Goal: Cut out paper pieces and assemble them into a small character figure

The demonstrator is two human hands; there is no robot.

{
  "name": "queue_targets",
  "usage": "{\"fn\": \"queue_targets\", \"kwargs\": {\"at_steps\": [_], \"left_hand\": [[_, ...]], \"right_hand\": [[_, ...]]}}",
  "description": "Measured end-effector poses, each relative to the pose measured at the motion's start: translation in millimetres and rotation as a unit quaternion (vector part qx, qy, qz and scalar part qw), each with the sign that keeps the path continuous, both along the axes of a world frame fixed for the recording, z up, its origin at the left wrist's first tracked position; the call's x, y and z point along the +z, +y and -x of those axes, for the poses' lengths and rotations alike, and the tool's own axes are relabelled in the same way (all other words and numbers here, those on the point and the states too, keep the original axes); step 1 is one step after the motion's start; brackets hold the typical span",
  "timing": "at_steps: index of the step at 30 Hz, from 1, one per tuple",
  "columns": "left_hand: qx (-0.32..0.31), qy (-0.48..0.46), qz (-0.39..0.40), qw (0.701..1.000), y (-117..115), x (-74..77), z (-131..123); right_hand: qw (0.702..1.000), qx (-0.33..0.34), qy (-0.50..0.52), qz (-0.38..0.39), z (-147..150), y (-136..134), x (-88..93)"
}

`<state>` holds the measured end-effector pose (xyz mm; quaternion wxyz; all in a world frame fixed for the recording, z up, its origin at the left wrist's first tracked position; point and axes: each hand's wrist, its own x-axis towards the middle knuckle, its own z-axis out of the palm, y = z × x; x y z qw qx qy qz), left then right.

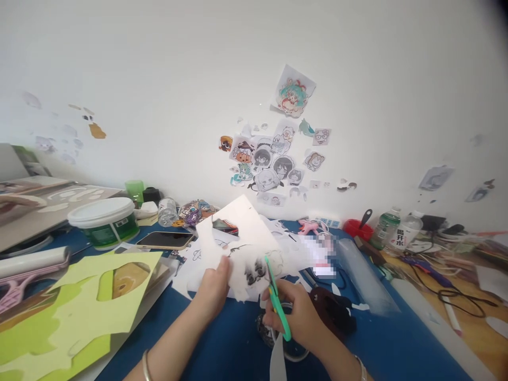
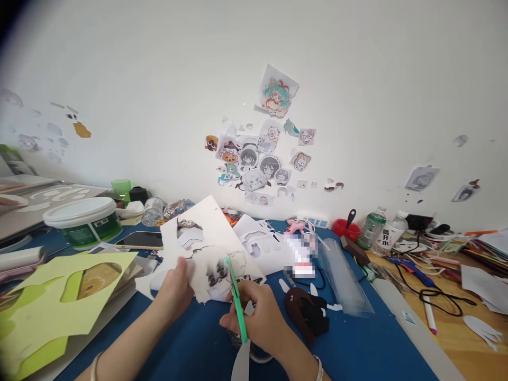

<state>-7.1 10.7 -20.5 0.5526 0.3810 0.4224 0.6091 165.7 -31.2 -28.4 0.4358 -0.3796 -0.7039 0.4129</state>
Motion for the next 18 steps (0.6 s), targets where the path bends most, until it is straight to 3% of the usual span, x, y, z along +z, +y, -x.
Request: {"fn": "queue_targets", "kwargs": {"at_steps": [5,9,18], "left_hand": [[0.076,-0.029,0.028,0.996,-5.6,5.2,-5.9],[0.088,-0.03,0.009,0.996,-11.5,15.7,-11.4],[0.121,0.123,-0.004,0.985,-22.5,32.6,-16.5]], "right_hand": [[1.0,0.015,0.017,0.012,1.1,1.0,-2.8],[0.999,0.018,0.014,0.022,1.3,1.6,-3.3],[0.999,0.021,0.027,0.024,3.3,-0.4,-1.3]]}}
